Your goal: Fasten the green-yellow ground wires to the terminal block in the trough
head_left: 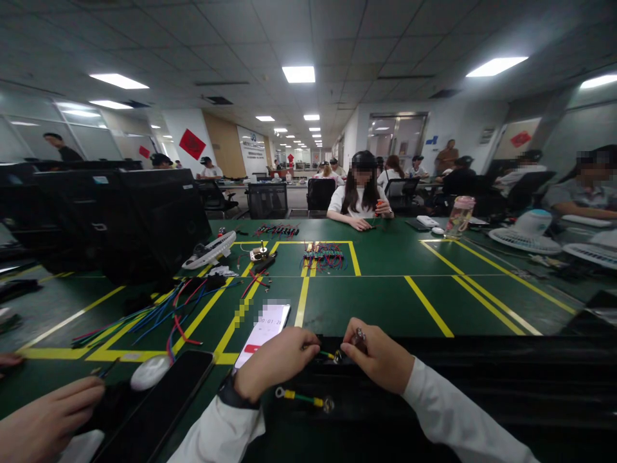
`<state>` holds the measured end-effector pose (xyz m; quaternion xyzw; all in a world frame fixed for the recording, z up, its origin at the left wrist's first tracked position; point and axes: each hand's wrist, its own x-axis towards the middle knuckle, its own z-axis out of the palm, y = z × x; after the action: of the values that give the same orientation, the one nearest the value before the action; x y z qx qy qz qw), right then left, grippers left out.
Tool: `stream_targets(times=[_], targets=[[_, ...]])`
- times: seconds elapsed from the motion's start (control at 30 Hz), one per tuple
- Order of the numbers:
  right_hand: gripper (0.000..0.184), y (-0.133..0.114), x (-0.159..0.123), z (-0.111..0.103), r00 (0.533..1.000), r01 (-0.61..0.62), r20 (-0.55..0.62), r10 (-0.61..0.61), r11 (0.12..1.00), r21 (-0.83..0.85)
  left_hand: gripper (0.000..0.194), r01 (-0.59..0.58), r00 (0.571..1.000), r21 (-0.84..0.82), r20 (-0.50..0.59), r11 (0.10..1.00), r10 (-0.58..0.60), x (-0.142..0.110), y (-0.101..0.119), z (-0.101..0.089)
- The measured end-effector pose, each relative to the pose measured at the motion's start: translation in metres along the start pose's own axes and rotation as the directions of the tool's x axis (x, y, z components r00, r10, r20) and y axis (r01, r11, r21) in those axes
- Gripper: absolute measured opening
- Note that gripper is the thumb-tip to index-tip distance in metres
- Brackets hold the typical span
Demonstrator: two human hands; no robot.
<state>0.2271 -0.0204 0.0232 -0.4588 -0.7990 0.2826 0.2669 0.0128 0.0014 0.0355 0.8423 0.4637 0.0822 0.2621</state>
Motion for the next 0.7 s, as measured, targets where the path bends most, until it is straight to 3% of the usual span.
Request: stream_targets(times=[0.7], targets=[[0.010, -0.0010, 0.0001, 0.0024, 1.000, 0.000, -0.009, -0.001, 0.992, -0.129, 0.033, -0.006, 1.000, 0.033, -0.017, 0.999, 0.007, 0.0008, 0.0030, -0.0006]])
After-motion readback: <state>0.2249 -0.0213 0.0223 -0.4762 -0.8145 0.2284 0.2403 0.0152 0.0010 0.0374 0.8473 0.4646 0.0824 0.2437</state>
